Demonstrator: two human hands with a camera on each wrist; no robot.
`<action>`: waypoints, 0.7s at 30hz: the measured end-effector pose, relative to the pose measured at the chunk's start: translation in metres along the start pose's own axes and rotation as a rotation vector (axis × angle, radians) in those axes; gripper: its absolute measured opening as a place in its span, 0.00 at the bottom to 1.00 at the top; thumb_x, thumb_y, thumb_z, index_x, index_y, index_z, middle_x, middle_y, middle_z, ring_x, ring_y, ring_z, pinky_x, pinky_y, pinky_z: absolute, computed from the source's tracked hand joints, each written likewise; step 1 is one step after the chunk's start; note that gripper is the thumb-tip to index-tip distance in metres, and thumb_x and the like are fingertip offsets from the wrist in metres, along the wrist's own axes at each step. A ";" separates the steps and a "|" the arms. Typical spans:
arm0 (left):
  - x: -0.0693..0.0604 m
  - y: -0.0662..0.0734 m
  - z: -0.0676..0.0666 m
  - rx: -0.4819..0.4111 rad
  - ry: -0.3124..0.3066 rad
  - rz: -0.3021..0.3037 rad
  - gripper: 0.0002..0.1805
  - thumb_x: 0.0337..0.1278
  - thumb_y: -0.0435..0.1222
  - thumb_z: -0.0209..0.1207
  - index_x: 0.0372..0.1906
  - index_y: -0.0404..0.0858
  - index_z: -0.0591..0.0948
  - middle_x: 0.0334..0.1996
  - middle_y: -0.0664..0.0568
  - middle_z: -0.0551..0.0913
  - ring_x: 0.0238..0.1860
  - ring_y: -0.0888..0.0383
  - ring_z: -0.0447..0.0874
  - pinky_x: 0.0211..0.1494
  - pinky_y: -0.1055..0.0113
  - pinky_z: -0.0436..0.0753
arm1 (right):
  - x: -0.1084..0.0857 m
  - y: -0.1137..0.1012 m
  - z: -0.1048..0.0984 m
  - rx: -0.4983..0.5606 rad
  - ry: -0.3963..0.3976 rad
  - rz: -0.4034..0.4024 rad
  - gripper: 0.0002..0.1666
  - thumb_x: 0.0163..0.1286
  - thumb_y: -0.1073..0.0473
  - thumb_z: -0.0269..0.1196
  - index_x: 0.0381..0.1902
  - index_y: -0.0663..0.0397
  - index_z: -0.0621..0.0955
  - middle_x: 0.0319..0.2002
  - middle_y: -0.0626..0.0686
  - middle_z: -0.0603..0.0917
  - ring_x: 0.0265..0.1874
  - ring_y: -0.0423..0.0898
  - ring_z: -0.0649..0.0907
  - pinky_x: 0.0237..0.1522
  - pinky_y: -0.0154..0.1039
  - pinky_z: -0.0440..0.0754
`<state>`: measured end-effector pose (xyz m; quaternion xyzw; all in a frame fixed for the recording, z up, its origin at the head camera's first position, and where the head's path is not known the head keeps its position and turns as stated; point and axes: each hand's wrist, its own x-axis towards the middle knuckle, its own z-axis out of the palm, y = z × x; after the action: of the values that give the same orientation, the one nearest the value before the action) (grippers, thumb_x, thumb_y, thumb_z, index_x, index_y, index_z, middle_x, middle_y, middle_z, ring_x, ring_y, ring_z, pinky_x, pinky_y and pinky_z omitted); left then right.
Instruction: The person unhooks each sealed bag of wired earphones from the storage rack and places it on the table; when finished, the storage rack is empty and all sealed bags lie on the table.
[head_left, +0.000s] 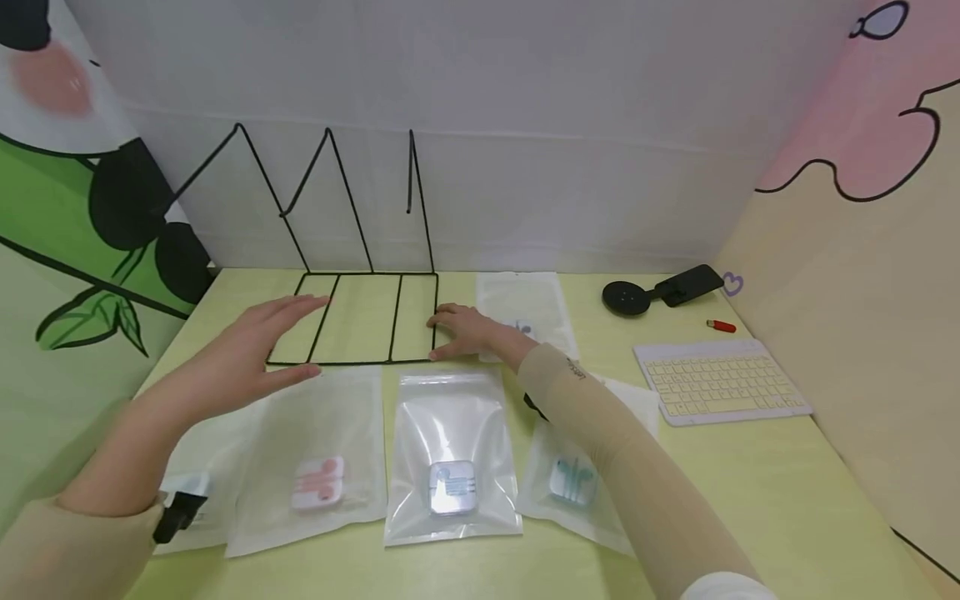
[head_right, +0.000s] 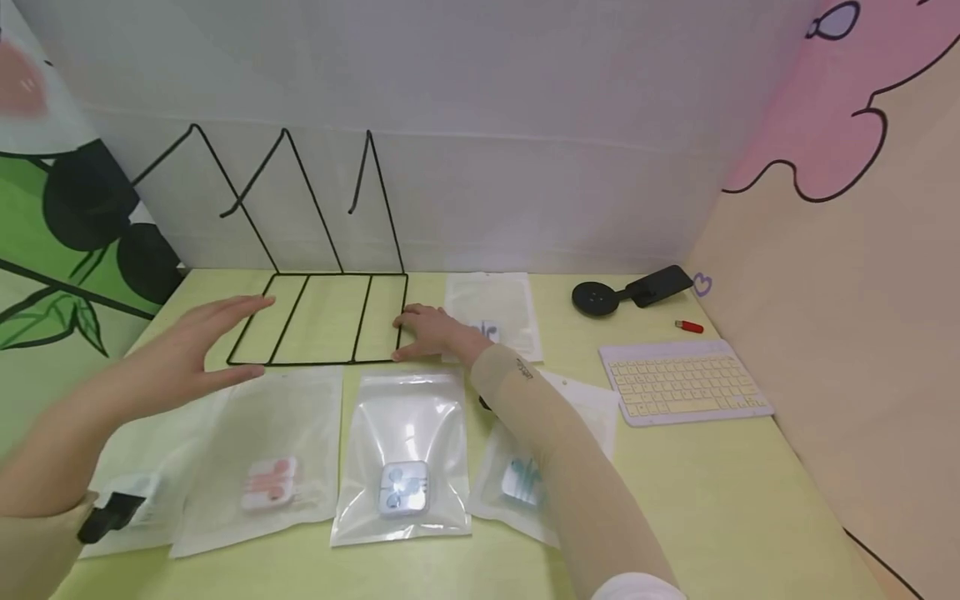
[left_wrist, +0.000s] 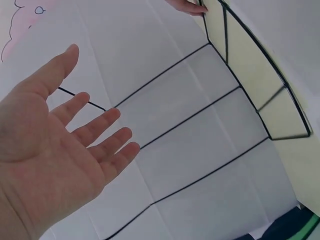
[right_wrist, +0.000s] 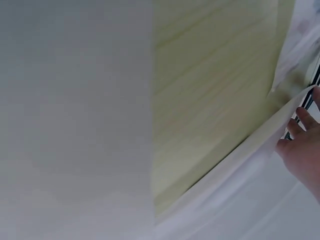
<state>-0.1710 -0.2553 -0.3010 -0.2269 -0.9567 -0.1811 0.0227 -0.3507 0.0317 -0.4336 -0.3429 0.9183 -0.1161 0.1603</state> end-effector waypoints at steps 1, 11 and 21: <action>0.004 0.005 0.000 0.002 -0.002 0.007 0.44 0.54 0.48 0.65 0.73 0.48 0.56 0.70 0.42 0.58 0.69 0.38 0.52 0.65 0.38 0.58 | 0.000 0.000 -0.001 -0.002 -0.003 -0.001 0.44 0.60 0.34 0.61 0.70 0.40 0.62 0.74 0.51 0.50 0.73 0.51 0.53 0.72 0.52 0.46; 0.031 0.037 0.007 0.005 0.084 0.137 0.43 0.54 0.44 0.66 0.73 0.49 0.57 0.71 0.47 0.58 0.70 0.44 0.54 0.66 0.42 0.60 | -0.037 -0.002 -0.039 0.038 0.006 -0.063 0.45 0.60 0.38 0.64 0.71 0.43 0.62 0.75 0.53 0.49 0.73 0.54 0.51 0.71 0.56 0.47; 0.037 0.063 0.015 0.026 0.261 0.218 0.46 0.49 0.46 0.68 0.73 0.49 0.58 0.71 0.47 0.58 0.72 0.44 0.50 0.67 0.39 0.56 | -0.117 -0.012 -0.088 -0.018 0.128 -0.150 0.41 0.64 0.40 0.61 0.71 0.43 0.62 0.74 0.51 0.51 0.73 0.52 0.52 0.69 0.50 0.58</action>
<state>-0.1762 -0.1819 -0.2897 -0.3034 -0.9177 -0.1930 0.1691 -0.2923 0.1099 -0.3236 -0.4039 0.8995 -0.1413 0.0889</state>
